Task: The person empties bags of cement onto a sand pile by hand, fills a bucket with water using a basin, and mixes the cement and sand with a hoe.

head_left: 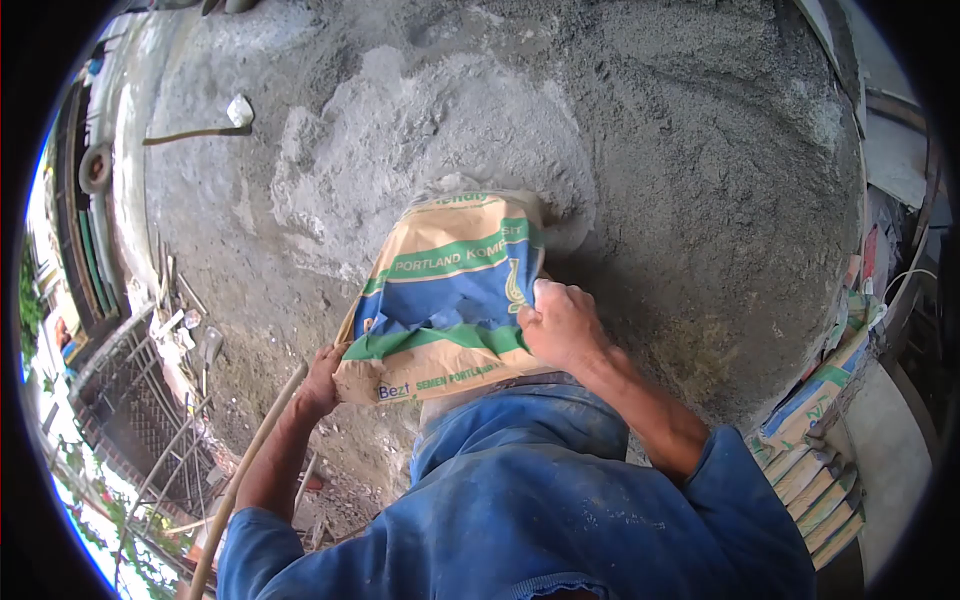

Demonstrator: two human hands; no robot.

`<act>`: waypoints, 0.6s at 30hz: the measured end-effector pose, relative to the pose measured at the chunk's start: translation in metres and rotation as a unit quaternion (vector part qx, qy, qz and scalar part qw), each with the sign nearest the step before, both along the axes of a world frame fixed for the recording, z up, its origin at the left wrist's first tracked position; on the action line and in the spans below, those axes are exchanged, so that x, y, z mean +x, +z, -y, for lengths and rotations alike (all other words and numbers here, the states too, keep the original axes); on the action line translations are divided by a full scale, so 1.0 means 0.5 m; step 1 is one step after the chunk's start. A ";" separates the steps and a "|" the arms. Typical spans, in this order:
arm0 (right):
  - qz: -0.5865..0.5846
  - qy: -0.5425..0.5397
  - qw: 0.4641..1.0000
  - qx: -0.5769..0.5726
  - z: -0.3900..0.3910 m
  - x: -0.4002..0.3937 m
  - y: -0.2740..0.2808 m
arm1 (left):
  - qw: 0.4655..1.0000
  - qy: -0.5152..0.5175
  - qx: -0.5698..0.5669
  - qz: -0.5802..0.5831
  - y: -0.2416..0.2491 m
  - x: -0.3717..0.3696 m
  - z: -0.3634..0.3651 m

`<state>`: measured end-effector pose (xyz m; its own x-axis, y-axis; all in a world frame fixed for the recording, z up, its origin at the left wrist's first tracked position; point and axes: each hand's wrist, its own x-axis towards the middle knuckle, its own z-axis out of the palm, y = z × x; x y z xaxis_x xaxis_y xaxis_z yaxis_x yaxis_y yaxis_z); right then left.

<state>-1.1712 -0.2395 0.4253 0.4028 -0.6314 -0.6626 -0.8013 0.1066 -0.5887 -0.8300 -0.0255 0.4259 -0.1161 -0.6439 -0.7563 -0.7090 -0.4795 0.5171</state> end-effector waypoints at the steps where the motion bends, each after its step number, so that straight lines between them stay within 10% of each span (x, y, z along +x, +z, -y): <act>1: -0.002 -0.002 1.000 0.001 -0.004 0.011 0.001 | 1.000 -0.004 -0.015 -0.014 -0.013 0.020 -0.024; 18: -0.068 -0.097 0.991 0.057 -0.027 -0.156 -0.009 | 0.993 0.087 0.035 -0.065 0.038 -0.096 0.146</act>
<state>-1.2493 -0.2258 0.4207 0.1837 -0.6067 -0.7734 -0.8301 0.3257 -0.4526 -0.8780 -0.0983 0.4450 -0.1071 -0.6088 -0.7860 -0.5416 -0.6273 0.5597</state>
